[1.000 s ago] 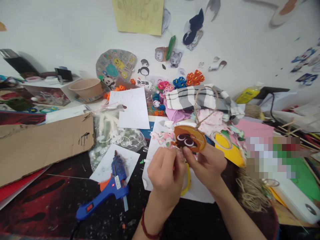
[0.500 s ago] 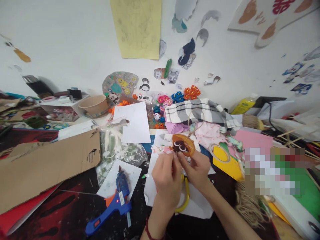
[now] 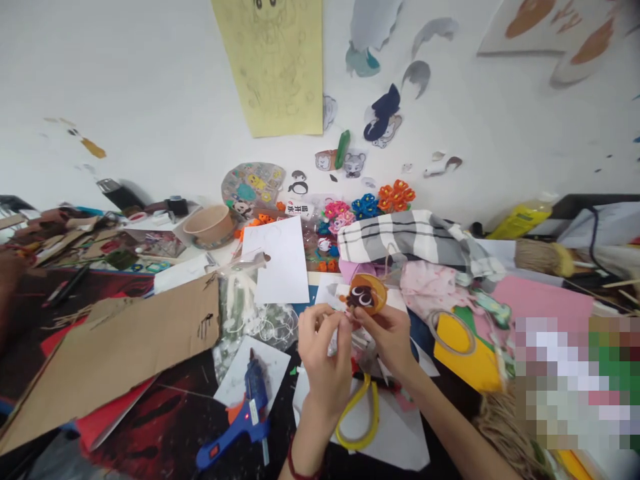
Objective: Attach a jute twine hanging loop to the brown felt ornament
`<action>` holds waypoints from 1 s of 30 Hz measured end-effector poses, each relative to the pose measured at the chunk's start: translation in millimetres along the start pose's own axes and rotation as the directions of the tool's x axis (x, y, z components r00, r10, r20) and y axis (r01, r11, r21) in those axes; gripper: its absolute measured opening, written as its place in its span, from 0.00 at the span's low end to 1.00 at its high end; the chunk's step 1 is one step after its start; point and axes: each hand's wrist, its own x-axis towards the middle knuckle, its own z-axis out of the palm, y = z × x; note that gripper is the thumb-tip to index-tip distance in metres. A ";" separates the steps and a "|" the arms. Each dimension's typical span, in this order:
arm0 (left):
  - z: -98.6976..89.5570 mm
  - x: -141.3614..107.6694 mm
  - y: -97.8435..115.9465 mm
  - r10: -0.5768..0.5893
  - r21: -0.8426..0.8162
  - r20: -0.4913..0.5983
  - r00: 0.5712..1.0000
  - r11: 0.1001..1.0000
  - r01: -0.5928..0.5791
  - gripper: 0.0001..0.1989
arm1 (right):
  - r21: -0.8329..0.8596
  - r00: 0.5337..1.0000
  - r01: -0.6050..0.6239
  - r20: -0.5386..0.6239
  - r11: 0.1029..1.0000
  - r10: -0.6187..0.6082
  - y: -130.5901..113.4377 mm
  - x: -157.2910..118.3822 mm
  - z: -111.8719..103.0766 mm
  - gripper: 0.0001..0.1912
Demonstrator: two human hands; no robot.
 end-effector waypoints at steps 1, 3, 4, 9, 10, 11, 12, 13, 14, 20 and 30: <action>1.3 1.4 0.6 -0.025 -0.044 0.038 0.999 0.999 0.027 0.10 | 0.002 1.000 -0.005 -0.009 1.000 0.005 0.3 0.3 -1.2 0.11; 4.8 2.5 0.0 -0.078 -0.122 0.105 0.991 0.988 0.090 0.10 | 0.004 0.999 -0.030 -0.029 1.000 0.030 -0.4 0.5 -3.7 0.12; 6.8 2.7 -1.1 -0.100 -0.149 0.127 0.987 0.982 0.119 0.10 | 0.000 0.998 -0.044 -0.039 0.999 0.044 -1.5 0.7 -5.1 0.13; 16.0 5.9 -10.4 -0.202 -0.205 0.197 0.959 0.948 0.242 0.11 | -0.091 0.998 -0.037 -0.055 0.995 0.032 -7.1 5.0 -13.5 0.13; 17.5 6.8 -12.3 -0.219 -0.206 0.212 0.952 0.943 0.263 0.11 | -0.128 0.999 -0.022 -0.049 0.992 0.016 -7.0 5.7 -15.3 0.13; 18.7 7.5 -14.0 -0.231 -0.205 0.221 0.947 0.939 0.277 0.11 | -0.163 0.999 -0.007 -0.042 0.987 0.000 -6.3 6.2 -17.1 0.12; 19.7 8.0 -15.6 -0.238 -0.202 0.226 0.945 0.937 0.284 0.11 | -0.186 0.999 0.002 -0.039 0.983 -0.009 -5.0 6.5 -18.7 0.12; 20.5 8.2 -17.0 -0.242 -0.199 0.226 0.944 0.937 0.288 0.10 | -0.192 0.999 -0.002 -0.038 0.981 -0.005 -3.3 6.5 -20.2 0.11; 21.0 8.2 -18.2 -0.245 -0.196 0.223 0.943 0.937 0.290 0.10 | -0.181 0.999 -0.019 -0.036 0.983 0.012 -1.5 6.4 -21.4 0.11; 22.4 5.8 -25.8 -0.267 -0.154 0.230 0.936 0.939 0.306 0.09 | -0.121 0.988 -0.152 -0.015 0.981 0.152 7.2 7.9 -23.0 0.11; 37.5 -4.6 -40.2 -0.088 0.102 0.179 0.980 0.992 0.071 0.09 | -0.111 0.970 -0.241 -0.052 0.964 0.237 19.3 9.5 -25.0 0.13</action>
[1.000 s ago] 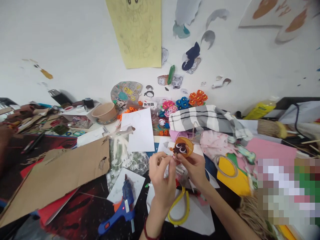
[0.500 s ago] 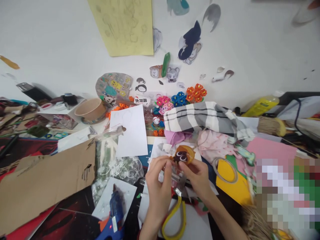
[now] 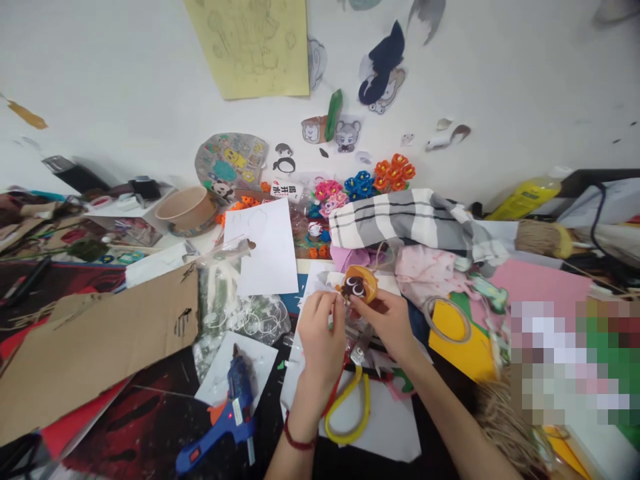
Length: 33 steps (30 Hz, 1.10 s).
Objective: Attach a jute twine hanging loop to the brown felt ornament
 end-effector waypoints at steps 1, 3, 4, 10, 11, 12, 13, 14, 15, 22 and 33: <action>0.6 0.2 0.2 0.005 0.010 0.008 1.000 1.000 -0.005 0.10 | 0.009 1.000 -0.007 -0.002 1.000 0.007 0.9 0.5 -1.0 0.14; 0.6 1.1 1.4 0.013 0.017 0.022 1.000 1.000 -0.013 0.10 | 0.026 1.000 -0.017 0.000 1.000 0.017 2.3 1.3 -2.9 0.15; 0.2 1.4 2.1 0.021 0.019 0.026 0.999 1.000 -0.021 0.10 | 0.034 1.000 -0.020 0.000 0.999 0.020 2.8 1.3 -3.8 0.15; 1.3 -3.1 -2.0 0.061 0.016 -0.038 0.997 0.998 -0.060 0.12 | 0.089 1.000 -0.009 -0.003 0.996 0.010 3.4 -2.3 -3.9 0.14; 2.4 -4.7 -3.8 0.063 0.019 -0.054 0.997 0.998 -0.062 0.12 | 0.096 1.000 0.000 -0.008 0.995 0.001 3.0 -2.7 -3.4 0.14; 3.7 -6.2 -5.6 0.069 0.023 -0.065 0.995 0.997 -0.068 0.12 | 0.103 1.000 0.007 -0.013 0.995 -0.006 2.7 -2.8 -2.9 0.13; 5.1 -7.3 -7.1 0.083 0.028 -0.070 0.994 0.996 -0.081 0.11 | 0.107 1.000 0.012 -0.016 0.994 -0.010 2.5 -2.7 -2.4 0.13; 6.6 -8.1 -8.5 0.103 0.034 -0.072 0.992 0.994 -0.101 0.11 | 0.108 1.000 0.016 -0.016 0.994 -0.014 2.5 -2.3 -2.1 0.12; 8.1 -8.5 -9.5 0.127 0.042 -0.072 0.989 0.991 -0.124 0.11 | 0.104 1.000 0.018 -0.012 0.994 -0.017 2.7 -1.8 -2.0 0.12; 14.7 -6.4 -11.9 0.224 0.092 -0.077 0.971 0.972 -0.217 0.08 | 0.030 0.997 0.062 -0.042 0.998 -0.060 6.2 -0.3 -3.1 0.09; 14.7 -8.5 -12.4 0.266 0.087 -0.058 0.962 0.962 -0.260 0.08 | -0.033 0.988 0.146 -0.052 0.989 -0.148 7.0 -0.8 -3.3 0.07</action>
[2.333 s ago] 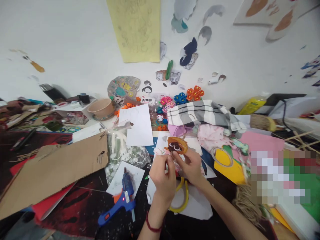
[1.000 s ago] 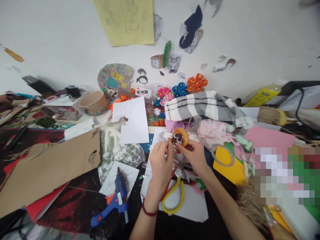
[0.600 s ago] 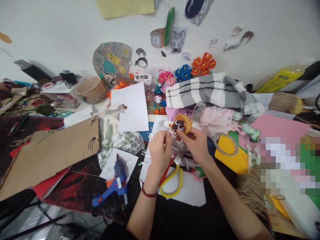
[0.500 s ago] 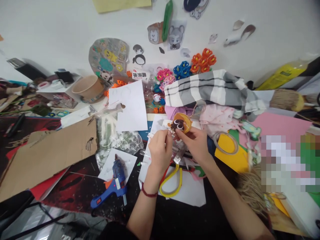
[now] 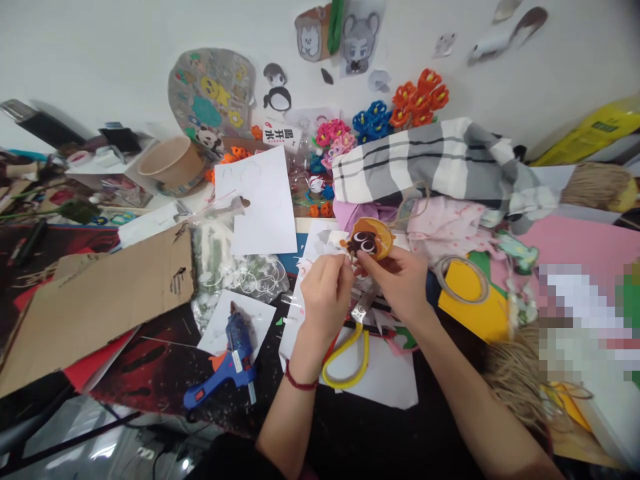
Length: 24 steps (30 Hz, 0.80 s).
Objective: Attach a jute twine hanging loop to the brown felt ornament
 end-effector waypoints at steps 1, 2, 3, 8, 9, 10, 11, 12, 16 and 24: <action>-0.2 -0.1 0.2 0.003 -0.002 0.000 1.000 1.000 -0.003 0.08 | -0.002 1.000 -0.002 0.001 1.000 0.002 -0.1 -0.2 0.0 0.07; -0.2 -0.1 0.4 0.006 -0.003 0.003 1.000 1.000 -0.006 0.08 | -0.003 1.000 -0.001 0.000 1.000 0.001 -0.2 -0.3 0.0 0.07; -0.2 -0.1 0.5 0.008 -0.004 0.007 1.000 1.000 -0.008 0.08 | -0.004 1.000 0.001 0.000 1.000 -0.001 -0.3 -0.5 0.0 0.07; 0.1 -0.2 0.7 0.012 0.017 0.036 0.999 1.000 -0.013 0.08 | -0.009 1.000 0.024 -0.003 1.000 -0.024 0.0 -1.3 0.0 0.07; 0.1 -0.3 0.7 0.015 0.026 0.043 0.999 1.000 -0.016 0.09 | -0.014 0.999 0.034 -0.005 0.999 -0.034 0.2 -1.4 0.1 0.08; 0.0 -0.4 0.5 0.020 0.036 0.050 0.999 0.999 -0.021 0.09 | -0.026 0.999 0.051 -0.009 0.998 -0.051 0.5 -1.6 0.2 0.08; 0.0 -0.7 0.3 0.026 0.048 0.057 0.998 0.998 -0.029 0.09 | -0.045 0.997 0.073 -0.013 0.996 -0.074 0.8 -1.9 0.3 0.07; 0.0 -0.9 0.1 0.035 0.060 0.063 0.997 0.997 -0.039 0.09 | -0.070 0.995 0.100 -0.018 0.993 -0.101 1.0 -2.2 0.4 0.08; 1.0 -1.9 -0.2 0.078 0.110 0.070 0.994 0.990 -0.086 0.11 | -0.198 0.976 0.207 -0.030 0.958 -0.217 1.1 -3.9 0.7 0.09; 2.4 -1.1 2.4 0.130 0.162 0.060 0.990 0.977 -0.138 0.12 | -0.318 0.951 0.290 -0.011 0.903 -0.309 0.8 -7.0 1.7 0.07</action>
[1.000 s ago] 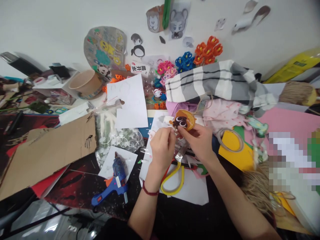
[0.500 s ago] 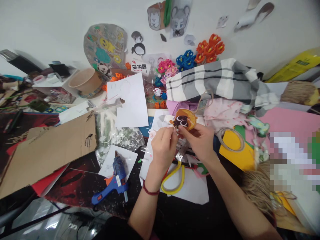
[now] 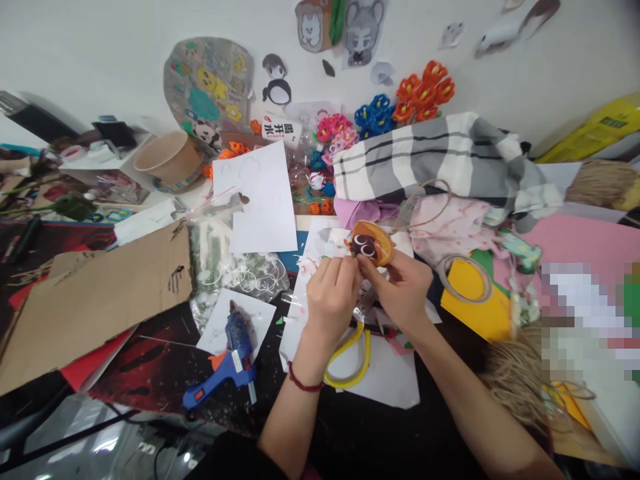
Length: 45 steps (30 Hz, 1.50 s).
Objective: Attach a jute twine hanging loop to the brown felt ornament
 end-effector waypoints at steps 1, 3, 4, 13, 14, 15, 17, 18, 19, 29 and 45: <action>-0.3 0.0 -0.2 0.003 0.002 -0.003 1.000 1.000 -0.003 0.12 | 0.013 1.000 -0.018 -0.003 1.000 0.018 0.6 -0.3 0.7 0.07; -0.9 -0.3 -1.1 0.011 0.003 -0.006 1.000 1.000 -0.011 0.11 | 0.068 0.997 -0.078 -0.007 0.995 0.078 2.0 -0.2 1.7 0.07; -1.2 -0.6 -1.7 0.016 0.003 -0.007 1.000 1.000 -0.016 0.10 | 0.098 0.993 -0.115 0.000 0.989 0.116 2.7 0.2 1.8 0.07; -1.3 -3.9 -5.6 0.028 -0.006 -0.028 0.999 1.000 -0.029 0.05 | 0.059 0.991 -0.125 0.062 0.990 0.121 2.9 7.4 -7.2 0.10; -2.2 -3.6 -4.9 0.015 -0.025 -0.045 0.999 1.000 -0.016 0.06 | 0.013 0.998 -0.048 0.041 0.999 0.047 2.5 7.2 -8.9 0.08; -3.5 -3.0 -3.8 -0.007 -0.056 -0.057 0.998 0.998 0.004 0.06 | -0.046 0.999 0.046 0.022 0.998 -0.045 2.0 6.8 -11.0 0.05; -7.5 -0.9 -0.4 -0.071 -0.159 -0.068 0.995 0.985 0.059 0.06 | -0.174 0.967 0.251 0.013 0.952 -0.253 0.4 4.9 -16.9 0.07; -10.0 0.4 1.7 -0.108 -0.226 -0.062 0.992 0.970 0.091 0.06 | -0.223 0.935 0.349 0.016 0.910 -0.354 -0.8 3.5 -20.7 0.11; -12.6 1.7 3.8 -0.145 -0.295 -0.047 0.988 0.947 0.125 0.06 | -0.255 0.900 0.428 0.031 0.867 -0.435 -2.3 2.0 -24.9 0.15; -24.0 4.3 12.0 -0.206 -0.490 0.180 0.962 0.829 0.269 0.08 | -0.402 0.747 0.657 0.227 0.638 -0.625 -24.7 -2.0 -54.3 0.22; -20.3 0.9 10.6 -0.136 -0.391 0.074 0.988 0.907 0.154 0.08 | -0.207 0.844 0.535 0.088 0.819 -0.529 -23.8 0.3 -34.8 0.20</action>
